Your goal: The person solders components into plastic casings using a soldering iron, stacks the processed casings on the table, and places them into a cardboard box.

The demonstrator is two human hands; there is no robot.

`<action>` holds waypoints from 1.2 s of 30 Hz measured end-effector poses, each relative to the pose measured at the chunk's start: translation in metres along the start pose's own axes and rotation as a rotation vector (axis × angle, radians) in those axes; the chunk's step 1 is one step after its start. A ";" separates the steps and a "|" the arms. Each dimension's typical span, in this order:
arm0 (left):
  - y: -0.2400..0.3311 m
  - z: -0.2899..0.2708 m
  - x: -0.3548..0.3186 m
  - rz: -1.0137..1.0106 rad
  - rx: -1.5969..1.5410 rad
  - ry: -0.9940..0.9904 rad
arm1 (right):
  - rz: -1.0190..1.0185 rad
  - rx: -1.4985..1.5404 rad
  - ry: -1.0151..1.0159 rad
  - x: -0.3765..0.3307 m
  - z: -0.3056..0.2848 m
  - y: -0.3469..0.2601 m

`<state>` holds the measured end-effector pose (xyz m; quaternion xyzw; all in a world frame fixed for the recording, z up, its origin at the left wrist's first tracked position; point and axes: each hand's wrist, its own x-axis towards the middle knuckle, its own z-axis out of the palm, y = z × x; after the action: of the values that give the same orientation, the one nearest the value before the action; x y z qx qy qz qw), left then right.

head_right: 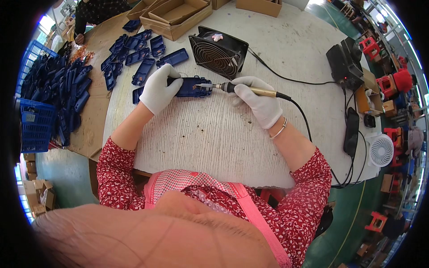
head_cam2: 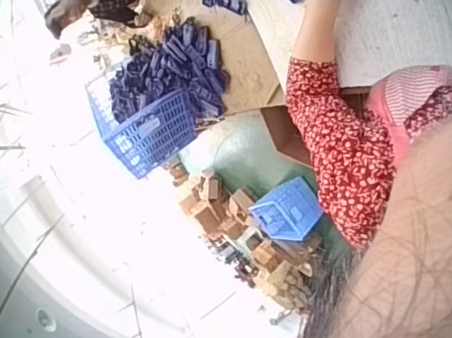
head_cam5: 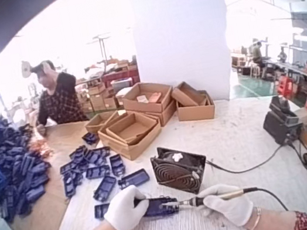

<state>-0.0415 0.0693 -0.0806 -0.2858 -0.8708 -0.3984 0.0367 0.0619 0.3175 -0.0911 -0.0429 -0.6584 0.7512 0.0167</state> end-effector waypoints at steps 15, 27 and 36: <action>0.003 -0.001 -0.002 0.004 0.005 0.002 | -0.014 -0.015 -0.031 -0.002 -0.001 -0.001; 0.000 -0.001 -0.003 0.069 -0.034 0.005 | -0.021 -0.062 -0.040 -0.004 0.005 -0.007; -0.002 -0.003 -0.003 0.106 0.013 -0.030 | -0.035 -0.002 0.018 -0.003 0.001 -0.002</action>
<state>-0.0402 0.0650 -0.0812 -0.3372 -0.8575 -0.3858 0.0466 0.0648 0.3165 -0.0890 -0.0384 -0.6598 0.7497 0.0357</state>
